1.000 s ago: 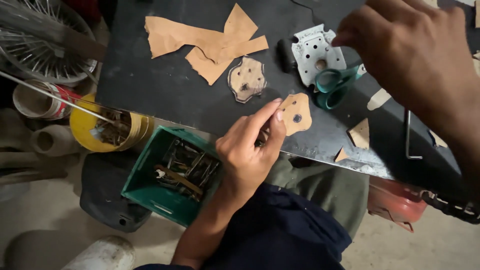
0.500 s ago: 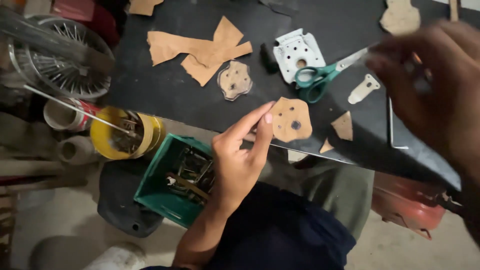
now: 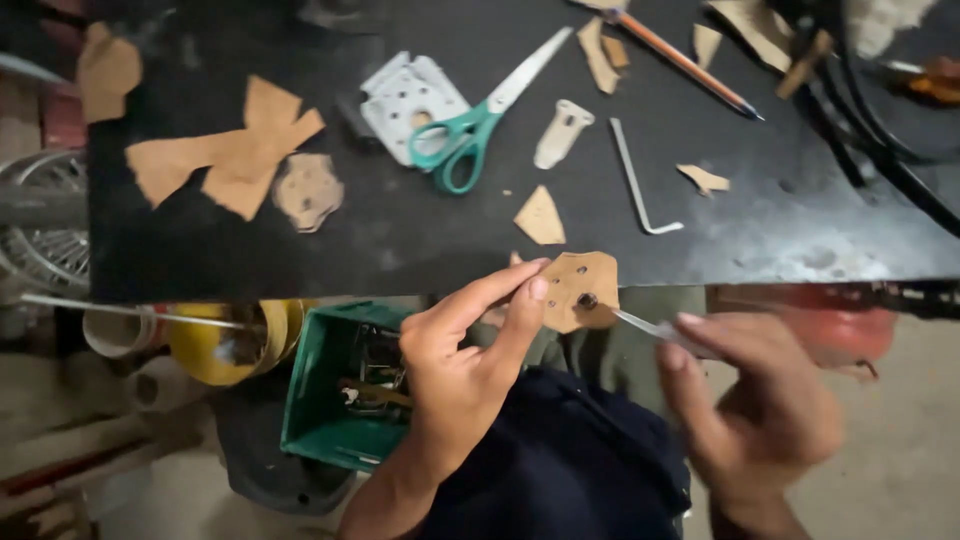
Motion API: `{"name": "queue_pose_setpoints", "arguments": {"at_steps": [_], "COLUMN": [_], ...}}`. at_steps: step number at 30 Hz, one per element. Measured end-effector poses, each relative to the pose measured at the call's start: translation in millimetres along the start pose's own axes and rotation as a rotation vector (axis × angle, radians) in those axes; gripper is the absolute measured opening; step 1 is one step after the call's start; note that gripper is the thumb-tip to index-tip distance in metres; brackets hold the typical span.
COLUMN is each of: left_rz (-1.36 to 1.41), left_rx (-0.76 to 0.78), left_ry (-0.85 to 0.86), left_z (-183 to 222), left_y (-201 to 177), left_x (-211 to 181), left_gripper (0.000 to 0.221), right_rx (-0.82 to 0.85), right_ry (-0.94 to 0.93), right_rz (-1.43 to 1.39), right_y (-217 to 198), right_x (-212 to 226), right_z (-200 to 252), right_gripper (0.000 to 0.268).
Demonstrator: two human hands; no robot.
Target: Trimming a cardboard piece with scissors and marking hole locations using a metal template and a pen.
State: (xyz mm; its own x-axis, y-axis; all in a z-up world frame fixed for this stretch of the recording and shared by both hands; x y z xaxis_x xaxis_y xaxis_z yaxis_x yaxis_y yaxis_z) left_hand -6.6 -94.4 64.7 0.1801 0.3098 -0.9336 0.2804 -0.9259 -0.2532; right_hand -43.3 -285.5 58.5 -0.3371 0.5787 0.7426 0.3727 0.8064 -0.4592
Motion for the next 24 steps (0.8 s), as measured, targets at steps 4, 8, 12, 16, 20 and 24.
{"name": "queue_pose_setpoints", "arguments": {"at_steps": [4,8,12,16,20,24], "left_rz": [-0.032,-0.04,-0.073,-0.045,-0.061,-0.051], "left_rx": [0.038,0.074,0.103,0.127,0.131,0.146], "left_ry": [0.07,0.106,0.167,0.193,0.203,0.219], "left_z": [4,7,5,3,0,1], "left_y": [16,21,21,20,17,17], "left_x": [-8,-9,-12,-12,-11,-6], "left_gripper": [0.014,0.014,0.012,0.011,0.011,0.011], "right_rx": [0.003,0.023,0.049,0.037,0.039,0.067], "right_ry": [-0.062,-0.123,-0.149,-0.135,-0.005,0.004], "right_rz": [0.078,0.034,0.034,0.114,0.111,0.118], "right_y": [1,5,8,14,21,24], "right_x": [4,5,8,9,14,16], "right_z": [3,-4,-11,-10,-17,-23], "right_gripper": [0.015,0.017,0.016,0.013,0.008,0.015]}}
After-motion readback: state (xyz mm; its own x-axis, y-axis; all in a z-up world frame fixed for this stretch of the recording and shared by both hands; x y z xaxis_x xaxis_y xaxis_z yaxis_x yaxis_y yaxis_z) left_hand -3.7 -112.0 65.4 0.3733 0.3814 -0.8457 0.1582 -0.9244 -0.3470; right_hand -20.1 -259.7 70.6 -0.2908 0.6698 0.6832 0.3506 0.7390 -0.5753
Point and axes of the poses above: each hand's wrist, its own z-axis away from the middle knuckle, its own y-axis out of the palm, x = y × z, the point moved 2 cm from there along -z, towards the middle knuckle, and after that the axes turned 2 degrees about -x, right-handed, at the moved point
